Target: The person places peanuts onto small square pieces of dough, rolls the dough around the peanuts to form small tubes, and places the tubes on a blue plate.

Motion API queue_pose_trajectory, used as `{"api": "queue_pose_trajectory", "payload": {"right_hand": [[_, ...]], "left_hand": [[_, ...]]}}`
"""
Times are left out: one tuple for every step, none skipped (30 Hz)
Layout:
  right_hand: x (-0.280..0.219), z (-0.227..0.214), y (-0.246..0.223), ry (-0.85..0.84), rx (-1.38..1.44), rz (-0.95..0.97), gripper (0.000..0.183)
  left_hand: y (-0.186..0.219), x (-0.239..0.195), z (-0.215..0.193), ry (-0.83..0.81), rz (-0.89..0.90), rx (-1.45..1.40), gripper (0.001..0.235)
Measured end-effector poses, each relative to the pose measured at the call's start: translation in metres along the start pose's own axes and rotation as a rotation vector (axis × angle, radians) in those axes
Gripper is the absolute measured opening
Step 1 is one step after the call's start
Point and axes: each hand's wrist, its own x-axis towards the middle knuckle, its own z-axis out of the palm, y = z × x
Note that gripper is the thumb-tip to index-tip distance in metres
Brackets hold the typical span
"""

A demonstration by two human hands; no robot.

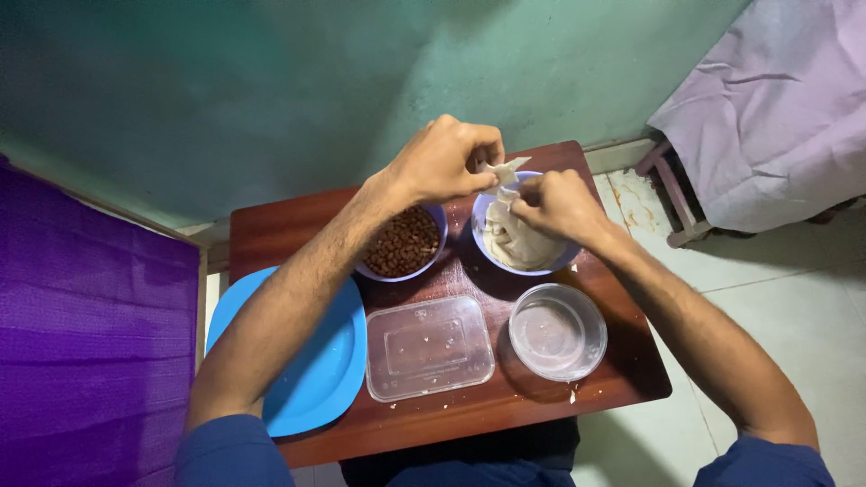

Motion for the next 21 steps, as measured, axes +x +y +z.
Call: {"api": "queue_pose_trajectory", "payload": {"right_hand": [[-0.006, -0.011, -0.005, 0.0, 0.0, -0.001, 0.023], [-0.011, -0.022, -0.01, 0.01, 0.081, 0.062, 0.018], [-0.016, -0.034, -0.015, 0.02, 0.162, 0.126, 0.013], [-0.017, -0.038, -0.011, 0.019, 0.162, 0.126, 0.013], [-0.017, -0.042, -0.006, 0.016, 0.324, 0.141, 0.013], [-0.017, -0.046, -0.002, 0.015, 0.486, 0.156, 0.015], [-0.021, -0.053, -0.005, 0.015, 0.487, 0.156, 0.015], [-0.026, -0.059, -0.007, -0.022, 0.731, 0.206, 0.012], [-0.03, -0.065, -0.009, -0.061, 0.975, 0.255, 0.012], [-0.031, -0.064, -0.002, -0.061, 0.975, 0.255, 0.012], [-0.032, -0.063, 0.006, -0.043, 1.015, 0.259, 0.011], [-0.033, -0.061, 0.014, -0.022, 1.056, 0.265, 0.01], [-0.037, -0.064, 0.009, -0.02, 1.057, 0.266, 0.01], [-0.041, -0.068, 0.005, -0.022, 1.118, 0.279, 0.009], [-0.044, -0.071, 0.0, -0.025, 1.18, 0.292, 0.009], [-0.045, -0.069, 0.004, -0.023, 1.181, 0.292, 0.009], [-0.046, -0.066, 0.008, -0.035, 1.221, 0.318, 0.009], [-0.047, -0.063, 0.012, -0.046, 1.261, 0.344, 0.009], [-0.046, -0.059, 0.019, -0.044, 1.261, 0.345, 0.009], [-0.045, -0.053, 0.025, -0.044, 1.26, 0.331, 0.01], [-0.044, -0.047, 0.032, -0.044, 1.259, 0.317, 0.012]], "left_hand": [[-0.003, 0.001, 0.0, 0.001, -0.001, 0.0, 0.021], [-0.007, 0.003, 0.001, 0.047, 0.008, -0.026, 0.021], [-0.01, 0.005, 0.001, 0.093, 0.017, -0.052, 0.022], [-0.013, 0.005, 0.0, 0.093, 0.016, -0.053, 0.022], [-0.016, 0.005, -0.001, 0.131, 0.009, -0.089, 0.022], [-0.018, 0.006, -0.002, 0.168, 0.002, -0.124, 0.022], [-0.024, 0.006, 0.004, 0.168, 0.003, -0.124, 0.022], [-0.03, 0.006, 0.011, 0.196, -0.029, -0.148, 0.02], [-0.036, 0.006, 0.019, 0.224, -0.061, -0.172, 0.019], [-0.034, 0.005, 0.024, 0.224, -0.061, -0.172, 0.019], [-0.032, 0.003, 0.03, 0.214, -0.085, -0.197, 0.018], [-0.03, 0.002, 0.037, 0.201, -0.108, -0.223, 0.018], [-0.029, 0.0, 0.047, 0.199, -0.107, -0.223, 0.018], [-0.028, -0.001, 0.057, 0.131, -0.112, -0.261, 0.021], [-0.027, -0.003, 0.068, 0.063, -0.117, -0.299, 0.025], [-0.019, -0.005, 0.065, 0.062, -0.116, -0.299, 0.025], [-0.011, -0.006, 0.063, -0.017, -0.122, -0.3, 0.033], [-0.003, -0.008, 0.06, -0.098, -0.127, -0.301, 0.041], [0.002, -0.007, 0.057, -0.099, -0.125, -0.302, 0.041], [0.008, -0.007, 0.053, -0.091, -0.177, -0.377, 0.049], [0.014, -0.007, 0.049, -0.083, -0.229, -0.452, 0.056]]}}
